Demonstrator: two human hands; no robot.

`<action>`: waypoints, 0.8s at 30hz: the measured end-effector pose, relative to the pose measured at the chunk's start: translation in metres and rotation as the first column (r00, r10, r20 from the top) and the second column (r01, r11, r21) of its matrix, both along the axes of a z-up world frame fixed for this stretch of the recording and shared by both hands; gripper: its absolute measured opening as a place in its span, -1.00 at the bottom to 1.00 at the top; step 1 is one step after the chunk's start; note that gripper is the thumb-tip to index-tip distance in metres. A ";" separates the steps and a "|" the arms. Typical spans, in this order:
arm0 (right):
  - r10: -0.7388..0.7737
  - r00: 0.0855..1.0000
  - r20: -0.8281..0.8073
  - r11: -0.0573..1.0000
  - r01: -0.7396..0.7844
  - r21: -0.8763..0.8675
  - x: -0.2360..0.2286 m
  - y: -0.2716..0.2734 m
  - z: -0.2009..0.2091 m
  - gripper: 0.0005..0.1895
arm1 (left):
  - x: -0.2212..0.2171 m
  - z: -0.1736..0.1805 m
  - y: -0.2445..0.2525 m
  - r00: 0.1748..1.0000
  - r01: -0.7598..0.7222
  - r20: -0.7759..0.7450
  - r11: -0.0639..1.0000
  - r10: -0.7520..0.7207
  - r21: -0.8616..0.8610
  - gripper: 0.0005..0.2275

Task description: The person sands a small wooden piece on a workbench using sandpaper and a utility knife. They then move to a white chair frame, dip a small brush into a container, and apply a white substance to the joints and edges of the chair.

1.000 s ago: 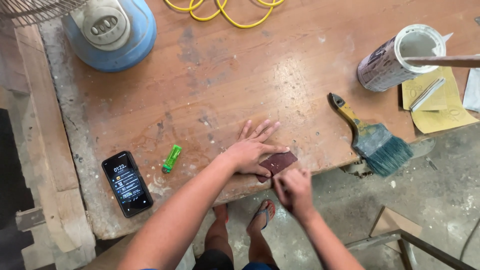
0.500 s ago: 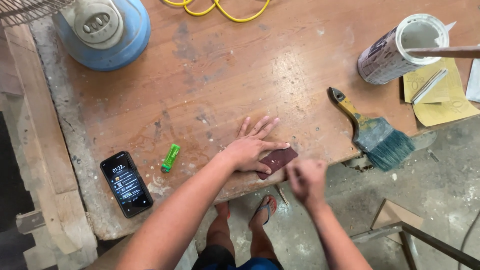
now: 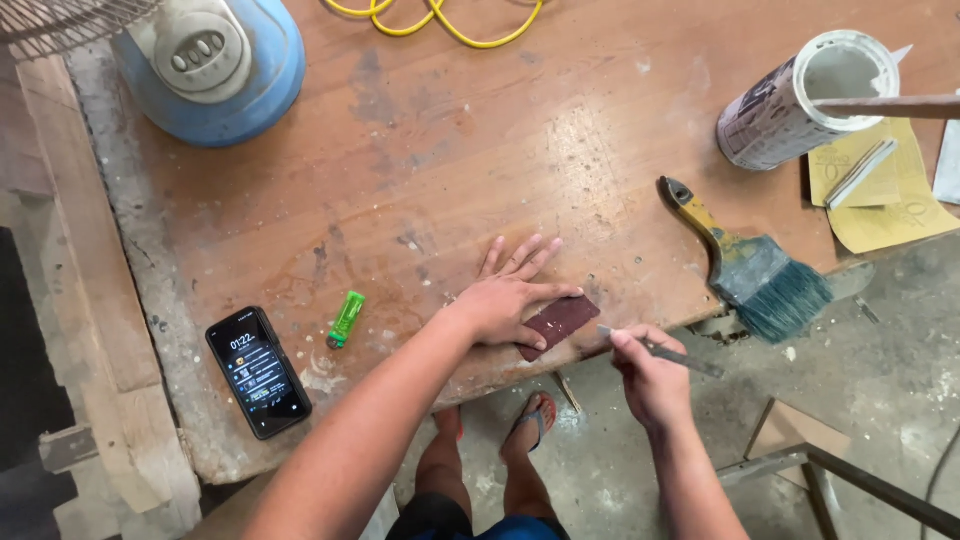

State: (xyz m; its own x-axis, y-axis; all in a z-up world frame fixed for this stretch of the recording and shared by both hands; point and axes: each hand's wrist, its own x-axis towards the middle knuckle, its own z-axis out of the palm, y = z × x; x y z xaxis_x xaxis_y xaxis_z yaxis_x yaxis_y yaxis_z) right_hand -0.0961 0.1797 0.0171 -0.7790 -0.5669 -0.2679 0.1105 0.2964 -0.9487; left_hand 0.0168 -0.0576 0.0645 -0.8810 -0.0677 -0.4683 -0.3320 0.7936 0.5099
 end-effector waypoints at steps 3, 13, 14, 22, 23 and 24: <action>-0.055 0.875 0.481 0.934 0.215 -0.285 -0.002 0.005 -0.010 -0.84 | 0.000 0.003 0.002 1.000 -0.006 0.013 1.000 0.006 0.012 -0.21; -0.023 0.969 0.245 0.999 0.033 -0.036 0.000 -0.010 0.008 -0.90 | 0.000 -0.005 0.003 1.000 -0.008 0.020 1.000 0.008 -0.007 -0.18; 0.019 0.983 0.184 1.000 -0.020 0.005 0.002 -0.014 0.015 -0.91 | 0.000 -0.007 0.003 1.000 -0.005 0.020 1.000 0.005 -0.010 -0.17; 0.367 0.654 -0.662 0.929 -0.217 0.301 0.017 -0.016 -0.019 -0.93 | 0.000 -0.011 0.004 1.000 -0.016 0.000 1.000 0.016 -0.012 -0.19; 0.419 0.503 -0.756 0.907 -0.262 0.329 0.023 -0.015 -0.034 -0.92 | -0.001 -0.011 0.001 1.000 -0.013 -0.007 0.999 0.013 -0.031 -0.19; 0.417 0.501 -0.759 0.908 -0.261 0.327 0.012 -0.015 -0.030 -0.92 | -0.002 -0.010 0.001 1.000 -0.012 -0.010 0.999 0.012 -0.034 -0.19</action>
State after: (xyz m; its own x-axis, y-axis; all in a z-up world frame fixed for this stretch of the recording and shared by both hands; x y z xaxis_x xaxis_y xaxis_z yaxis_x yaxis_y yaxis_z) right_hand -0.0841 0.1646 -0.0130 -0.4635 -0.8487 0.2547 -0.8048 0.2830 -0.5217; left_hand 0.0146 -0.0567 0.0540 -0.8845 -0.0942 -0.4569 -0.3368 0.8067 0.4856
